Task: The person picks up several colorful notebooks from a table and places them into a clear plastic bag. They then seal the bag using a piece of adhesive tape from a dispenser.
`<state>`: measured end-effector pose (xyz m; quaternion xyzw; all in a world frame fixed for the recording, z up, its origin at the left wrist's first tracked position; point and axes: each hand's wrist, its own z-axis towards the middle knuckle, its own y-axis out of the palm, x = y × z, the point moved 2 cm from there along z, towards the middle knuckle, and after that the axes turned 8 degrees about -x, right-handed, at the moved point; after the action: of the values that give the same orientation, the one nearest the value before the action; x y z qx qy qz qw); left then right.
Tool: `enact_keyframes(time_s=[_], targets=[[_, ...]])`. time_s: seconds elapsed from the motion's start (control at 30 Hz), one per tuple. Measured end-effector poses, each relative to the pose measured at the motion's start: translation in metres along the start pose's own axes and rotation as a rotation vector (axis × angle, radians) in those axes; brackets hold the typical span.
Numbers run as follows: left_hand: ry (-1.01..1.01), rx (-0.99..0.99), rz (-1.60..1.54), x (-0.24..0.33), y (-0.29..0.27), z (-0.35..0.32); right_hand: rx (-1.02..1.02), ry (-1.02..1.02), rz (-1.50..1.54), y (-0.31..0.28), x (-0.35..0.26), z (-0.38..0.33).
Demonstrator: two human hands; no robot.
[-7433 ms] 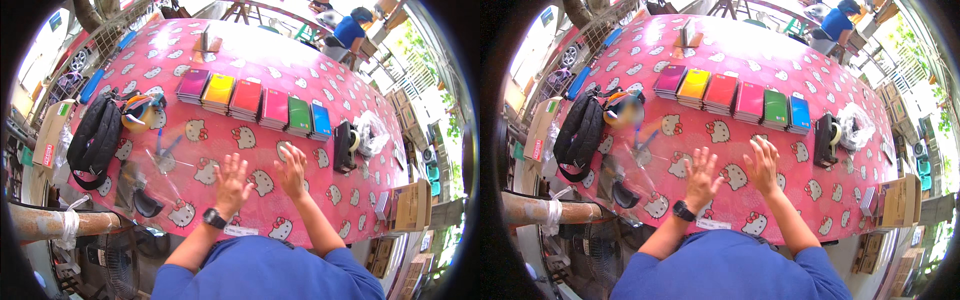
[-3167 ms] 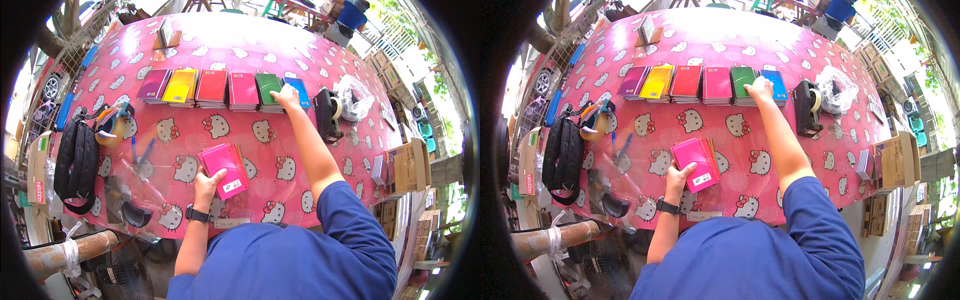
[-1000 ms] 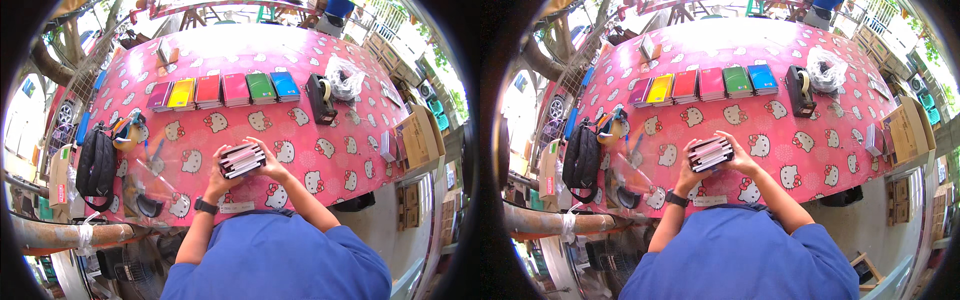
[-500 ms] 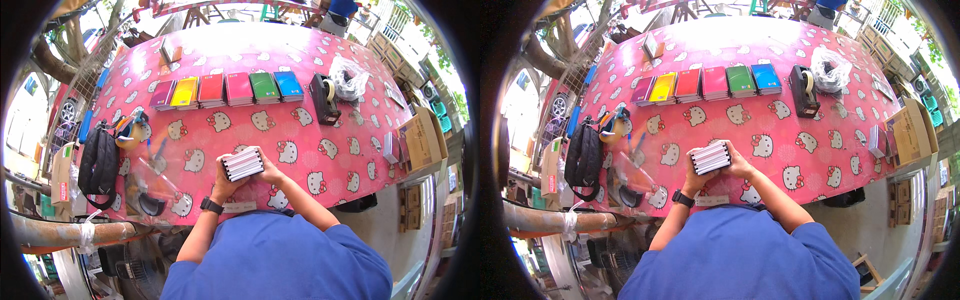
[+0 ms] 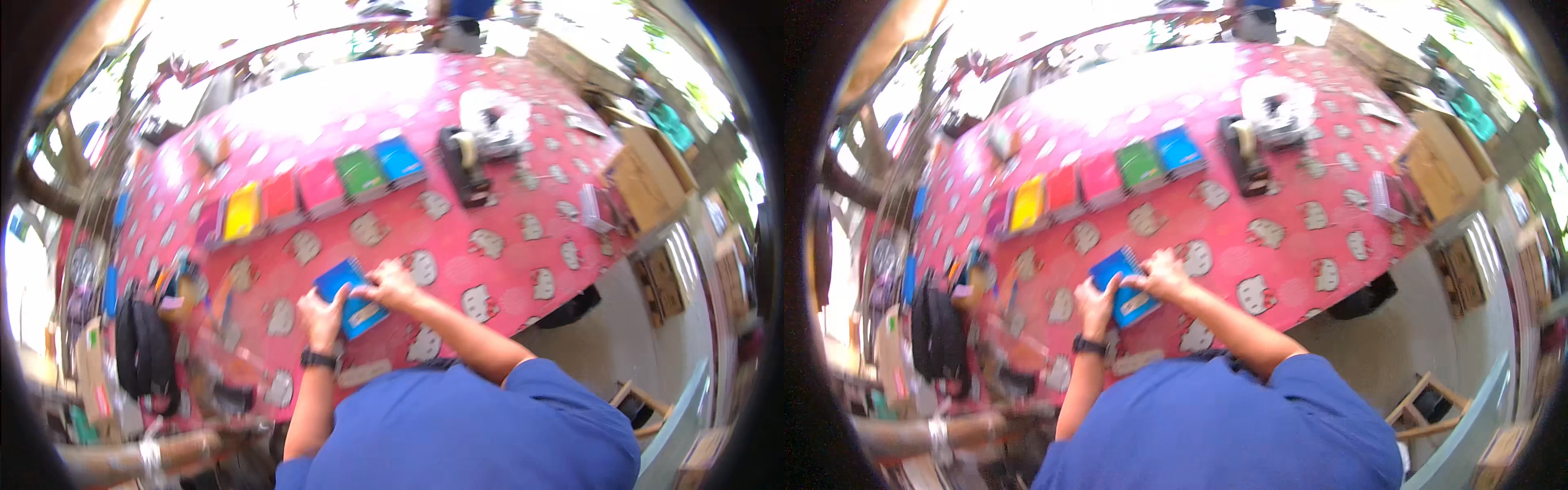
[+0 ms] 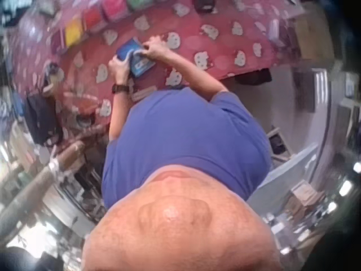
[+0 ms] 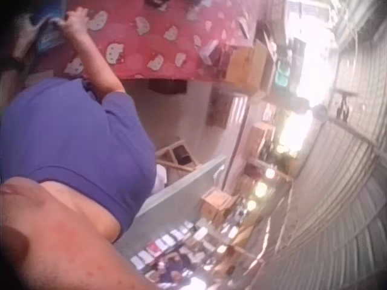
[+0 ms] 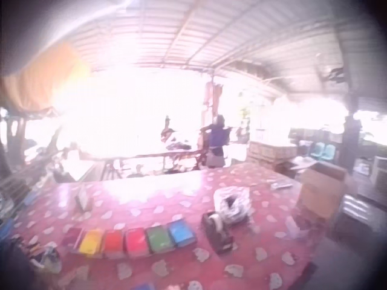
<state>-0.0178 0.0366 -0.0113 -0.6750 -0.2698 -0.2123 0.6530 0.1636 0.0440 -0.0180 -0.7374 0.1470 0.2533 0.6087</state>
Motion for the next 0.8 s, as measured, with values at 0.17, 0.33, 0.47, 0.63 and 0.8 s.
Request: enact_keyframes(time_s=[0.17,0.33,0.47,0.63,0.8], targets=[[0.012,-0.197,-0.661,-0.077,0.011,0.01,0.541,0.161,-0.262,-0.037,0.015,-0.018],[-0.093,-0.242,-0.814,-0.054,0.024,-0.017,0.252,0.142,-0.401,-0.027,0.059,-0.034],[-0.049,-0.232,-0.913,-0.063,0.022,-0.013,0.692,-0.036,0.02,-0.028,0.041,-0.048],[-0.089,-0.205,-0.894,-0.041,0.014,-0.028,0.529,0.156,-0.243,-0.021,0.052,-0.058],[-0.086,-0.318,-0.887,-0.049,0.014,-0.024,0.621,-0.116,0.094,-0.014,0.055,-0.056]])
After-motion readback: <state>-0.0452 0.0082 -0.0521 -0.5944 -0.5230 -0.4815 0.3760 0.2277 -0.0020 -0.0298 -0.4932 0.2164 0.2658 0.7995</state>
